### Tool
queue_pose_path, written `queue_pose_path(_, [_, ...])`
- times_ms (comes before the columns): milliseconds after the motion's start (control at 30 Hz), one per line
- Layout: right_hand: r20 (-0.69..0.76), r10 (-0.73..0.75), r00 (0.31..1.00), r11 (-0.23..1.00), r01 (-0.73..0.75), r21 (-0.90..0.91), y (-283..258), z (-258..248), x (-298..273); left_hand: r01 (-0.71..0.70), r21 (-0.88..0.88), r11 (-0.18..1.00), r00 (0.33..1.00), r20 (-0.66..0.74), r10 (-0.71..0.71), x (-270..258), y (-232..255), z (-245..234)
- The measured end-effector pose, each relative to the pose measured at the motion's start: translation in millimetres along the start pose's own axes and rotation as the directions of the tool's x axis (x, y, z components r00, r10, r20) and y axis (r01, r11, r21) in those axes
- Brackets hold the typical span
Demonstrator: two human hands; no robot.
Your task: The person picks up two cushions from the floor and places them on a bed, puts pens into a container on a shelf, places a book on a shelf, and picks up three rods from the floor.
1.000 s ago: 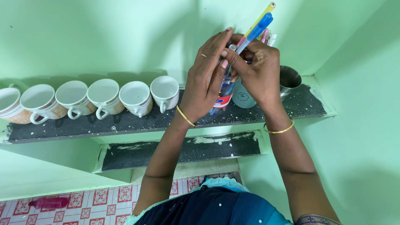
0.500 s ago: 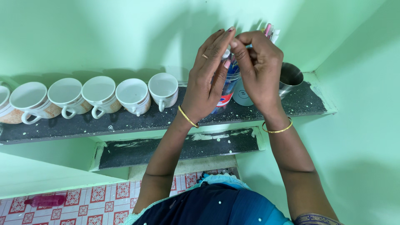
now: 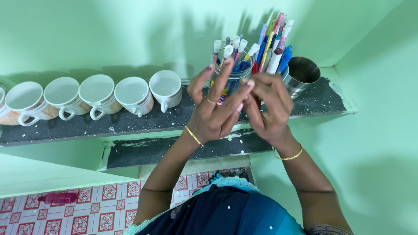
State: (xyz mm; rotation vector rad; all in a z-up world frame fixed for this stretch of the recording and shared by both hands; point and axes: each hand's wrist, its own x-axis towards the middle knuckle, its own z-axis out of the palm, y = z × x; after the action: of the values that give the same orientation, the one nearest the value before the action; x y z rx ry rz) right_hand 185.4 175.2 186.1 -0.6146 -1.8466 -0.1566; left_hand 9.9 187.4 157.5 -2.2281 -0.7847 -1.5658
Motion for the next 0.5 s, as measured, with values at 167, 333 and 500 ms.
queue_pose_path(167, [0.343,-0.067,0.937,0.955,-0.039,0.293,34.1,-2.0,-95.5,-0.112,-0.344,0.932,0.982,0.105,0.156,-83.0,30.1,31.6])
queue_pose_path(333, [0.848,0.283,0.449,0.794,-0.605,0.055,66.8,4.8,-227.9,0.350,-0.352,0.868,0.820,0.563,-0.103,-221.6,52.0,70.3])
queue_pose_path(500, [0.858,0.514,-0.019,0.472,-0.828,-0.301,97.3,23.6,-417.5,0.383,0.472,0.795,-0.386,0.863,-0.327,-417.0,59.2,117.6])
